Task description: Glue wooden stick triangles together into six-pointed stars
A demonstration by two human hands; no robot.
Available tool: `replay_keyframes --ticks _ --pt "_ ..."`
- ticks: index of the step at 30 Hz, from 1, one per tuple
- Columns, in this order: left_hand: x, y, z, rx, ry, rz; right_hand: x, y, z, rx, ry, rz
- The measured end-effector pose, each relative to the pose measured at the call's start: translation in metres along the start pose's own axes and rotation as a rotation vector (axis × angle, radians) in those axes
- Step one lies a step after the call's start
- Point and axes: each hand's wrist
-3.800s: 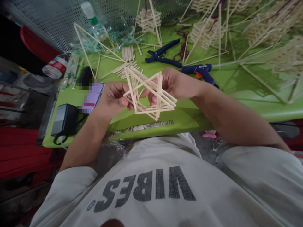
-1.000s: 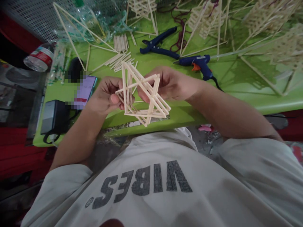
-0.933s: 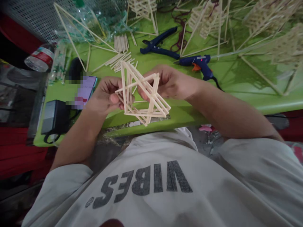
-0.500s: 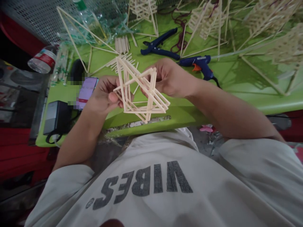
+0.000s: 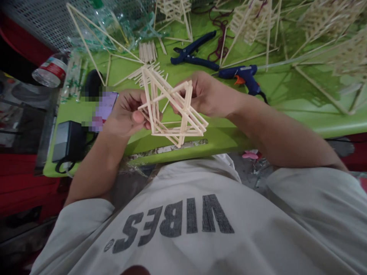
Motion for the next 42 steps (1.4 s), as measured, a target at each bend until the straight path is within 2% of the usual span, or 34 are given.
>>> replay_keyframes --ticks 6,9,19,23,29,38,42 --pt "0.005 -0.003 -0.001 0.009 -0.082 0.058 0.003 0.001 -0.003 -0.116 0.027 0.001" --pt "0.007 -0.007 -0.002 -0.006 -0.131 0.049 0.005 -0.001 0.0 -0.145 0.034 0.038" --pt "0.004 -0.003 -0.003 -0.009 0.009 0.027 0.002 0.001 -0.007 -0.213 0.021 0.083" --pt "0.002 0.001 -0.003 -0.002 0.068 0.016 0.002 -0.002 -0.005 -0.134 0.021 0.107" --pt "-0.001 0.004 -0.001 -0.011 0.002 0.064 0.005 -0.006 -0.002 -0.012 -0.007 0.065" --pt "0.0 0.002 -0.001 -0.011 0.016 0.058 0.008 -0.009 -0.001 0.007 -0.09 0.021" --pt "0.002 0.001 0.001 -0.02 -0.025 0.086 0.007 -0.009 -0.003 0.042 -0.101 0.024"
Point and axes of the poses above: each hand's wrist, its own x-axis away from the middle knuckle, its own y-axis out of the palm, z = x × y, and after that the axes turned 13 degrees about -z, right-handed
